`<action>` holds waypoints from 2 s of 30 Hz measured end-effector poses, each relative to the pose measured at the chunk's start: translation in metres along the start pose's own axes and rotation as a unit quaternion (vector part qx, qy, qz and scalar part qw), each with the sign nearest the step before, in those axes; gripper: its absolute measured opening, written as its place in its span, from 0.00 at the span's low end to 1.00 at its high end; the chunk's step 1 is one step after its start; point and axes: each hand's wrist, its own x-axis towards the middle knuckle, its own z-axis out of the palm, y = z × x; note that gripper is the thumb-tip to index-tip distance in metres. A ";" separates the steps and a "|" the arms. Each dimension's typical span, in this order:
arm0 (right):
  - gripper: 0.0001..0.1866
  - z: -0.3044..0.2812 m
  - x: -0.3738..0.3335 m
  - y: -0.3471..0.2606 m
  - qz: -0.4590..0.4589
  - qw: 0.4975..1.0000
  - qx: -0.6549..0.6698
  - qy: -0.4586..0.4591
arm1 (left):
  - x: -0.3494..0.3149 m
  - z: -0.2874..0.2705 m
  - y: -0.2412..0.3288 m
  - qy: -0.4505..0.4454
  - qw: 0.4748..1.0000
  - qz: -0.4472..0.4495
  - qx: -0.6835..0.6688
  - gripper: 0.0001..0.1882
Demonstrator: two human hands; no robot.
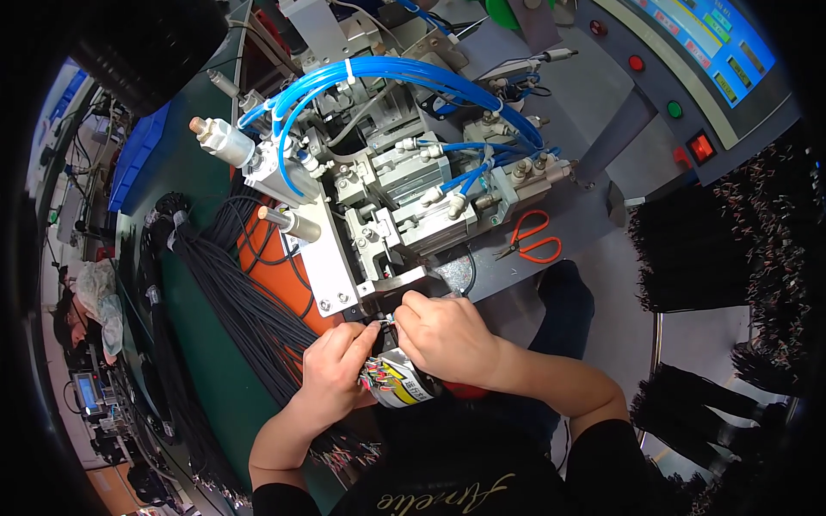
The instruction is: Feeding bundles of black wires into a terminal crimping machine and collecting them after processing on a production line.
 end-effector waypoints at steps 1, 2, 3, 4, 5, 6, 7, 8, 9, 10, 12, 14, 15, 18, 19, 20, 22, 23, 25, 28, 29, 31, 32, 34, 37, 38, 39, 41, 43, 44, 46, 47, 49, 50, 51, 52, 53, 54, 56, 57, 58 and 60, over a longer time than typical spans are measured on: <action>0.03 0.001 0.000 0.000 0.001 1.000 -0.003 0.003 | 0.001 0.000 0.001 -0.005 1.000 -0.006 0.003 0.28; 0.03 0.002 0.000 0.000 0.002 1.000 -0.007 0.006 | 0.001 0.000 0.001 -0.009 1.000 -0.012 0.006 0.28; 0.03 0.002 0.000 0.000 0.002 1.000 -0.007 0.006 | 0.002 -0.002 0.002 -0.010 1.000 -0.011 0.005 0.28; 0.04 0.001 0.000 0.000 0.002 1.000 -0.011 0.004 | 0.004 -0.005 0.002 -0.022 1.000 0.003 0.005 0.28; 0.04 0.001 -0.001 0.001 0.001 1.000 -0.015 0.002 | 0.006 -0.007 0.003 -0.034 0.999 0.017 0.005 0.28; 0.04 0.001 -0.001 0.001 -0.001 1.000 -0.019 -0.001 | 0.007 -0.008 0.003 -0.046 0.998 0.031 0.005 0.27; 0.04 0.001 -0.001 0.001 -0.001 1.000 -0.018 -0.001 | 0.007 -0.008 0.003 -0.046 0.998 0.030 0.005 0.27; 0.04 0.002 -0.001 0.001 -0.006 0.999 -0.032 -0.004 | 0.007 -0.007 0.003 -0.060 0.997 0.040 0.023 0.27; 0.04 0.002 -0.001 0.001 -0.011 0.999 -0.046 -0.007 | 0.007 -0.007 0.003 -0.073 0.995 0.050 0.041 0.27; 0.04 0.002 -0.001 0.001 -0.016 0.998 -0.060 -0.011 | 0.007 -0.006 0.003 -0.087 0.993 0.059 0.058 0.26; 0.04 -0.003 0.003 -0.001 -0.006 0.997 -0.062 -0.034 | 0.011 -0.006 0.004 -0.088 0.992 0.062 0.066 0.26; 0.04 -0.008 0.008 -0.002 0.013 0.994 -0.067 -0.080 | 0.016 -0.007 0.005 -0.091 0.990 0.066 0.082 0.25; 0.04 -0.007 0.006 -0.001 0.013 0.994 -0.067 -0.080 | 0.014 -0.007 0.005 -0.091 0.990 0.066 0.082 0.25; 0.04 0.001 0.002 0.005 0.010 0.999 0.024 0.038 | 0.014 -0.005 0.002 -0.086 0.991 0.065 0.076 0.24; 0.04 0.003 0.002 0.008 0.010 0.999 0.024 0.039 | 0.015 -0.005 0.002 -0.085 0.991 0.065 0.076 0.24; 0.04 0.004 0.003 0.010 0.012 0.999 0.026 0.030 | 0.017 -0.007 0.002 -0.087 0.992 0.052 0.072 0.24; 0.04 0.005 0.004 0.012 0.018 0.999 0.030 0.013 | 0.018 -0.010 0.003 -0.092 0.993 0.026 0.062 0.24; 0.04 0.006 0.004 0.014 0.018 0.999 0.030 0.014 | 0.016 -0.010 0.002 -0.093 0.993 0.028 0.062 0.24; 0.04 0.009 0.003 0.018 0.078 0.987 0.139 -0.020 | 0.007 -0.008 -0.005 -0.048 0.999 -0.008 -0.012 0.25; 0.04 0.004 0.004 0.021 0.114 0.976 0.186 -0.022 | -0.003 -0.008 -0.018 -0.001 0.999 -0.021 -0.038 0.25; 0.04 0.005 0.003 0.020 0.123 0.975 0.185 -0.021 | -0.009 -0.009 -0.023 0.021 0.999 -0.030 -0.031 0.25; 0.04 0.005 0.001 0.018 0.131 0.974 0.184 -0.013 | -0.018 -0.009 -0.025 0.043 0.998 -0.033 -0.023 0.25; 0.03 0.004 0.000 0.017 0.123 0.980 0.159 0.003 | -0.024 -0.010 -0.024 0.032 0.998 -0.051 -0.016 0.24; 0.05 0.001 -0.003 0.015 0.104 0.988 0.108 0.031 | -0.029 -0.009 -0.024 0.011 0.996 -0.089 -0.002 0.21; 0.08 -0.006 0.000 -0.008 0.060 0.973 0.223 0.012 | -0.027 -0.004 -0.022 -0.003 0.991 -0.133 -0.006 0.19; 0.10 -0.007 0.000 -0.016 0.040 0.959 0.282 0.000 | -0.027 -0.004 -0.020 -0.013 0.988 -0.157 -0.009 0.18; 0.10 -0.003 0.000 -0.016 0.040 0.959 0.282 0.001 | -0.025 -0.006 -0.018 -0.014 0.988 -0.156 -0.009 0.18; 0.12 0.012 0.004 -0.012 -0.031 0.954 0.294 0.042 | -0.021 -0.011 -0.016 0.020 0.990 -0.102 -0.094 0.17; 0.13 0.014 0.006 -0.015 -0.068 0.948 0.306 0.057 | -0.023 -0.013 -0.016 0.038 0.987 -0.084 -0.134 0.16; 0.12 0.011 0.002 -0.016 -0.003 0.937 0.346 0.038 | -0.026 -0.012 -0.018 0.045 0.989 -0.062 -0.124 0.17; 0.11 0.003 -0.001 -0.018 0.129 0.899 0.419 -0.002 | -0.031 -0.010 -0.021 0.057 0.993 -0.018 -0.104 0.18; 0.11 0.005 -0.002 -0.016 0.130 0.897 0.422 -0.008 | -0.030 -0.009 -0.019 0.056 0.993 -0.025 -0.105 0.18; 0.10 0.011 -0.003 -0.011 0.100 0.895 0.434 -0.008 | -0.025 -0.007 -0.010 0.060 0.992 -0.018 -0.112 0.18; 0.10 0.012 -0.004 -0.011 0.085 0.894 0.440 -0.007 | -0.022 -0.007 -0.007 0.062 0.991 -0.014 -0.115 0.19; 0.10 0.014 -0.006 -0.010 0.087 0.893 0.441 -0.010 | -0.017 -0.005 -0.007 0.062 0.991 -0.017 -0.117 0.19; 0.10 0.015 -0.007 -0.010 0.091 0.898 0.430 0.013 | -0.012 -0.003 -0.007 0.087 0.990 -0.012 -0.106 0.18; 0.09 0.015 -0.008 -0.010 0.094 0.903 0.418 0.035 | -0.008 -0.002 -0.007 0.112 0.989 -0.006 -0.095 0.18; 0.09 0.016 -0.009 -0.010 0.096 0.907 0.407 0.058 | -0.007 -0.001 -0.007 0.137 0.987 0.000 -0.084 0.17; 0.09 0.018 -0.009 -0.011 0.120 0.875 0.466 0.051 | -0.011 -0.002 -0.010 0.133 0.988 -0.004 -0.081 0.16; 0.09 0.018 -0.009 -0.011 0.142 0.839 0.523 0.045 | -0.013 -0.002 -0.012 0.128 0.989 -0.005 -0.078 0.16; 0.09 0.018 -0.008 -0.012 0.164 0.799 0.577 0.039 | -0.015 -0.002 -0.013 0.123 0.990 -0.007 -0.074 0.15; 0.08 0.013 -0.008 -0.015 0.175 0.800 0.574 0.024 | -0.017 -0.002 -0.014 0.114 0.990 -0.014 -0.086 0.15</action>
